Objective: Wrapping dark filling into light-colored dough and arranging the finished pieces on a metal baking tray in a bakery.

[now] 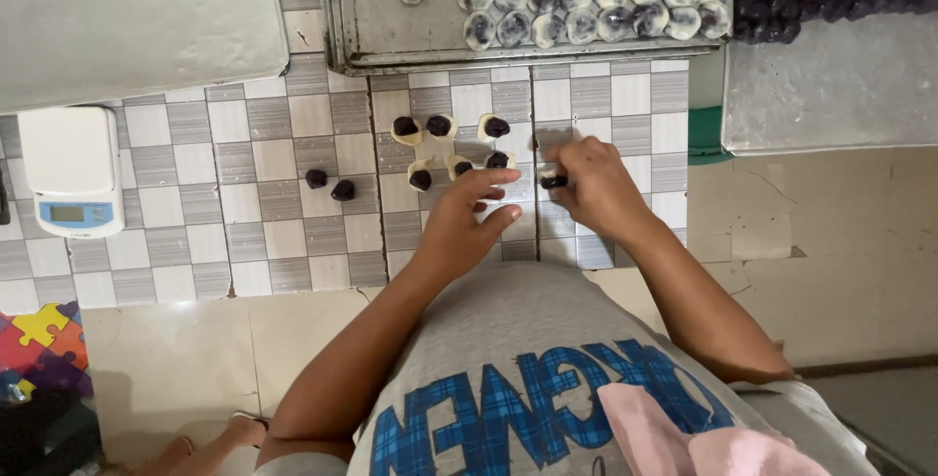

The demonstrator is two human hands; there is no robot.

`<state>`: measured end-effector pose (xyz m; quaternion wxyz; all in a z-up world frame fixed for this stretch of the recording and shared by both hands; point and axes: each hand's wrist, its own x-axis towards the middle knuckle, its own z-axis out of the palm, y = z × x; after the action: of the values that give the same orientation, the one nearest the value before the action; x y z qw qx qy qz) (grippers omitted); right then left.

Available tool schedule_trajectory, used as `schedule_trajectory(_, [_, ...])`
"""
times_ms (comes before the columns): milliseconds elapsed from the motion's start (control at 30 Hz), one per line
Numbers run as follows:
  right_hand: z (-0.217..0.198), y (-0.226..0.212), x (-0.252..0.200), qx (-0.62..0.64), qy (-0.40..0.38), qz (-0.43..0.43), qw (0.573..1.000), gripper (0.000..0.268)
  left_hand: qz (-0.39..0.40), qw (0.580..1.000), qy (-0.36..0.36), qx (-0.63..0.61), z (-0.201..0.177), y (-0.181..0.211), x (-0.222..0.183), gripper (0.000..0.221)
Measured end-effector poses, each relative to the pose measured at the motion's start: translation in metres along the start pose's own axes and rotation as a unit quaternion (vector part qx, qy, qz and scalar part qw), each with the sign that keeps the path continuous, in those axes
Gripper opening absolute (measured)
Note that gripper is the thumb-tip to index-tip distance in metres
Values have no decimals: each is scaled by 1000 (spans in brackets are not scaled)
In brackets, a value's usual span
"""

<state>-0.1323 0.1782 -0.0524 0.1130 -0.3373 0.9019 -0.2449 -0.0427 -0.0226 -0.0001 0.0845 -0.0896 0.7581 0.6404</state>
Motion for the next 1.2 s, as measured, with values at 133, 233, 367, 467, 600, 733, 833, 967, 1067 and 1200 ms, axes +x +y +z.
schedule_trajectory(133, [-14,-18,-10,-51,69,-125,989,46,102,984,-28,146,7,7,19,49])
schedule_trajectory(233, [-37,-37,-17,-16,138,-196,971,42,168,972,-85,139,12,14,28,37])
schedule_trajectory(367, [-54,-46,-18,147,208,-134,958,48,144,985,-84,-41,11,35,26,22])
schedule_trajectory(467, [-52,-52,-17,303,201,-103,926,45,111,976,-77,-172,15,37,22,22])
schedule_trajectory(600, [-31,-55,-21,536,209,-53,816,31,120,981,25,-151,20,31,17,21])
schedule_trajectory(733, [-31,-62,-22,554,216,-16,804,24,120,982,53,-135,22,36,3,20])
schedule_trajectory(833, [-32,-59,-21,517,242,-3,821,24,133,982,84,-101,22,47,-6,20])
schedule_trajectory(967, [-54,-81,-17,416,269,-15,869,20,142,983,88,-81,20,37,-6,14])
schedule_trajectory(1067, [-65,-90,-19,300,260,-36,917,20,140,983,63,-97,17,36,-5,29])
schedule_trajectory(1200, [-78,-102,-27,219,235,-72,944,30,131,977,-24,-164,16,34,-4,30])
